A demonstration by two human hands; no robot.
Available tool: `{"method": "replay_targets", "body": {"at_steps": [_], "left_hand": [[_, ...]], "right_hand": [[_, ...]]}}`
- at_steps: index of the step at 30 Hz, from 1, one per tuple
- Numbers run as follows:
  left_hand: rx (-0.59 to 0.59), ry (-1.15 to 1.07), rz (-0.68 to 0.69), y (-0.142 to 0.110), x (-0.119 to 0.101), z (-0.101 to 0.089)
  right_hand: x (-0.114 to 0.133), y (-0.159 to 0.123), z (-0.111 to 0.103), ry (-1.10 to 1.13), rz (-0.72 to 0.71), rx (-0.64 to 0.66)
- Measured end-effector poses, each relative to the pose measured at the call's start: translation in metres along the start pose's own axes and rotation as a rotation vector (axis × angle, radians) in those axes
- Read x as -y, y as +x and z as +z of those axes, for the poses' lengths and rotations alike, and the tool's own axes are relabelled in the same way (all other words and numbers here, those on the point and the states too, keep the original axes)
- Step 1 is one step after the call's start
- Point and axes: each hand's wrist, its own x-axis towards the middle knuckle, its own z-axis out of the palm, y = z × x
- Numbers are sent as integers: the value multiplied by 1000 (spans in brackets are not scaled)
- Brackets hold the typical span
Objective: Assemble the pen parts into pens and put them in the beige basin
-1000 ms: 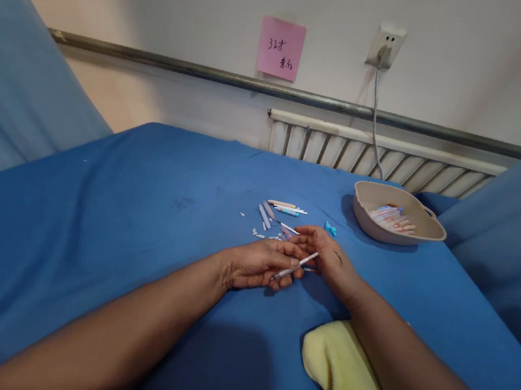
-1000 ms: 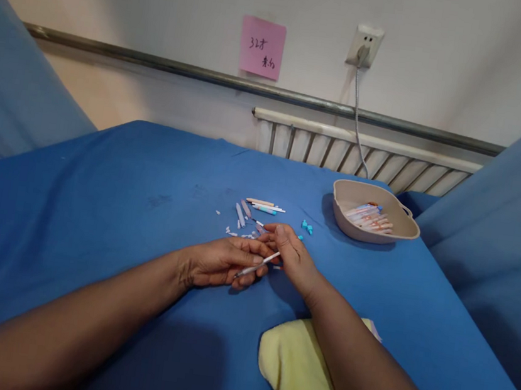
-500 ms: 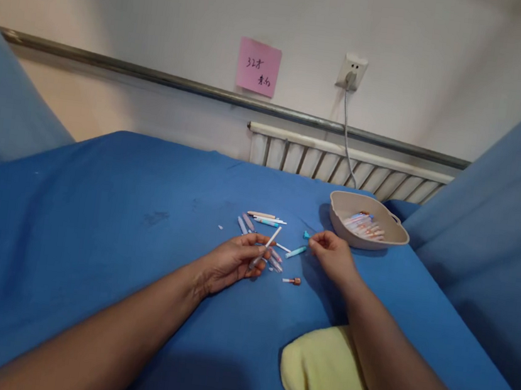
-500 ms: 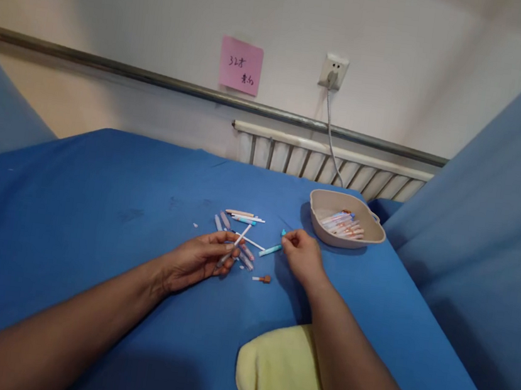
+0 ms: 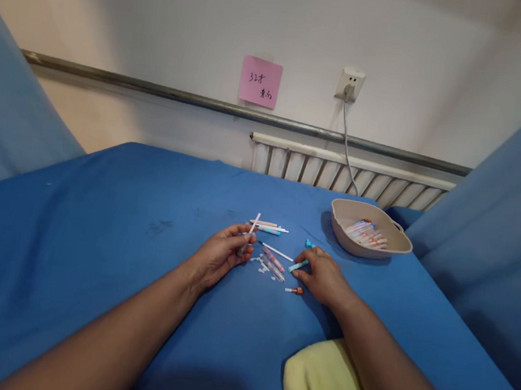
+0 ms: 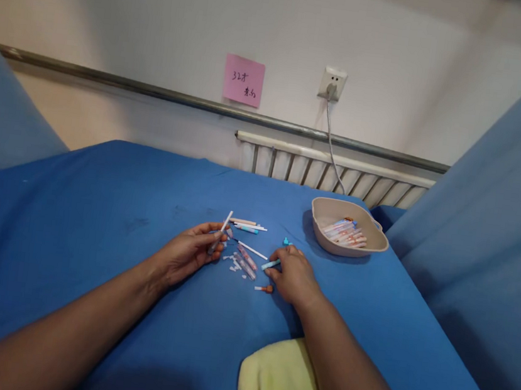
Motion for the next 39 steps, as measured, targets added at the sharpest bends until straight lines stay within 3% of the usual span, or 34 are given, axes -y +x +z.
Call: {"method": "replay_targets", "body": {"at_steps": [5, 9, 14, 22, 25, 31, 34, 39], "left_hand": [[-58, -70, 59, 5, -4, -11], [-62, -67, 45, 8, -1, -13], [-21, -35, 40, 8, 2, -11], [34, 5, 2, 9, 5, -12], [42, 51, -2, 9, 6, -12], [122, 357, 98, 6, 12, -8], [161, 507, 136, 1, 14, -2], [212, 653, 192, -6, 13, 5]], "right_hand": [[5, -2, -2, -7, 3, -47], [22, -2, -1, 42, -97, -156], [44, 3, 12, 33, -164, -60], [50, 0, 16, 33, -124, -28], [45, 2, 17, 197, -97, -106], [26, 8, 8, 832, 114, -398], [25, 9, 1, 915, 135, -455], [27, 7, -5, 890, 104, -418]]}}
